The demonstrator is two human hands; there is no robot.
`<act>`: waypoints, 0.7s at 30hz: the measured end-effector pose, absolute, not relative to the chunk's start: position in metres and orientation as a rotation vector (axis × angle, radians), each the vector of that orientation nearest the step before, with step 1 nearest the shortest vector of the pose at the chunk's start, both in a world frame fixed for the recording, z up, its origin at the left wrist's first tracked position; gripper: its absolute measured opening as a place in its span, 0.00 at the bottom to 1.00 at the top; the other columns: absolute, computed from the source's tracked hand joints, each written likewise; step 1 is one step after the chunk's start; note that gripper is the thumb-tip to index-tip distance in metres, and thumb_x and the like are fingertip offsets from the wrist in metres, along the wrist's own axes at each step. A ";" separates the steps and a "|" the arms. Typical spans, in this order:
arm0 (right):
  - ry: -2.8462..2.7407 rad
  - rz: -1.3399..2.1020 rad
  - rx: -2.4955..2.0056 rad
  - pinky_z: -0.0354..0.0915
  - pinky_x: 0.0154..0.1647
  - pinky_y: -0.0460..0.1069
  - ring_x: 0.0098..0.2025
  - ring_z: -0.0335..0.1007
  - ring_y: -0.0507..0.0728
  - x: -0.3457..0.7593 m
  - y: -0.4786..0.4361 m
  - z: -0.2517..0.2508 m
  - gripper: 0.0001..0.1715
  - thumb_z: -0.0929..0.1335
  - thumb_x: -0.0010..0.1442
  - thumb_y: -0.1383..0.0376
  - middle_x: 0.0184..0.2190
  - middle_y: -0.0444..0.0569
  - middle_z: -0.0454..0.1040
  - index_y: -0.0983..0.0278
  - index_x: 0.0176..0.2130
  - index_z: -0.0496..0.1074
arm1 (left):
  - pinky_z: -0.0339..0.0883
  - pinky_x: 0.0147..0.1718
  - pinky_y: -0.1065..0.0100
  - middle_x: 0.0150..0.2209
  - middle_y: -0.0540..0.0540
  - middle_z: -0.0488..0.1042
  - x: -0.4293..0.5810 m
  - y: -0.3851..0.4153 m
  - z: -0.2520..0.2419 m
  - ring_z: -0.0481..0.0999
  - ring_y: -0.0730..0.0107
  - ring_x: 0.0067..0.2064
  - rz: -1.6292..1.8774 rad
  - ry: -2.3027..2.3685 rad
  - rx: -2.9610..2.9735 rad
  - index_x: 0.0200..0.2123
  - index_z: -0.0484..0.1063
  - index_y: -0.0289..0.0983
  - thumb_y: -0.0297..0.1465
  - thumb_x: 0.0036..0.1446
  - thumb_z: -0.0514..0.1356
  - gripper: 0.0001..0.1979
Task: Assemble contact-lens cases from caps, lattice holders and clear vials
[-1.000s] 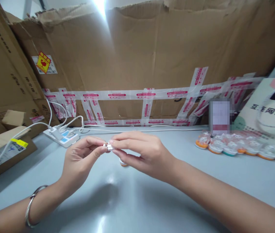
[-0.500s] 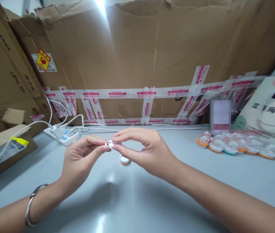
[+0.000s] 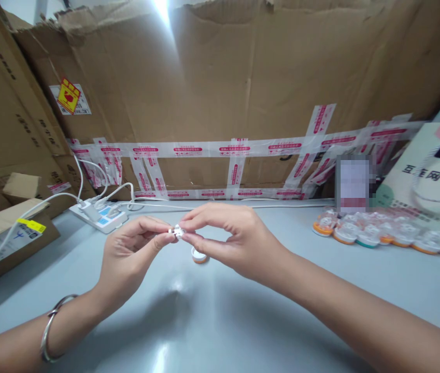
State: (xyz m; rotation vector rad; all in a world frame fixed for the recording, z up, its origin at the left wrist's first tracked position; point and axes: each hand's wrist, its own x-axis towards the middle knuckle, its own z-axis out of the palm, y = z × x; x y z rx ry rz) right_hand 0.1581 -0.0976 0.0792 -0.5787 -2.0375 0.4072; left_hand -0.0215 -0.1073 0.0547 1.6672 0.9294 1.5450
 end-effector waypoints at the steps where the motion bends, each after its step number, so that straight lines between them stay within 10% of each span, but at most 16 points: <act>1: -2.066 0.347 -0.561 0.73 0.38 0.49 0.37 0.75 0.53 0.159 -0.097 0.078 0.04 0.68 0.54 0.69 0.34 0.47 0.78 0.62 0.33 0.74 | 0.70 0.32 0.74 0.26 0.50 0.76 -0.022 -0.108 0.055 0.75 0.73 0.31 1.539 0.936 1.652 0.26 0.72 0.36 0.25 0.48 0.63 0.02; 9: -2.175 -0.264 -0.406 0.72 0.36 0.45 0.37 0.73 0.51 0.160 -0.094 0.067 0.11 0.66 0.56 0.76 0.35 0.50 0.77 0.64 0.39 0.69 | 0.69 0.31 0.76 0.24 0.52 0.76 -0.020 -0.109 0.056 0.75 0.77 0.28 1.440 0.896 1.451 0.25 0.72 0.35 0.26 0.49 0.63 0.03; 21: -2.218 -0.255 -0.536 0.68 0.33 0.49 0.32 0.70 0.54 0.163 -0.075 0.058 0.07 0.63 0.59 0.70 0.30 0.51 0.75 0.65 0.39 0.69 | 0.65 0.41 0.64 0.35 0.46 0.75 -0.026 -0.083 0.042 0.74 0.66 0.39 1.211 0.970 1.651 0.33 0.71 0.36 0.35 0.51 0.61 0.09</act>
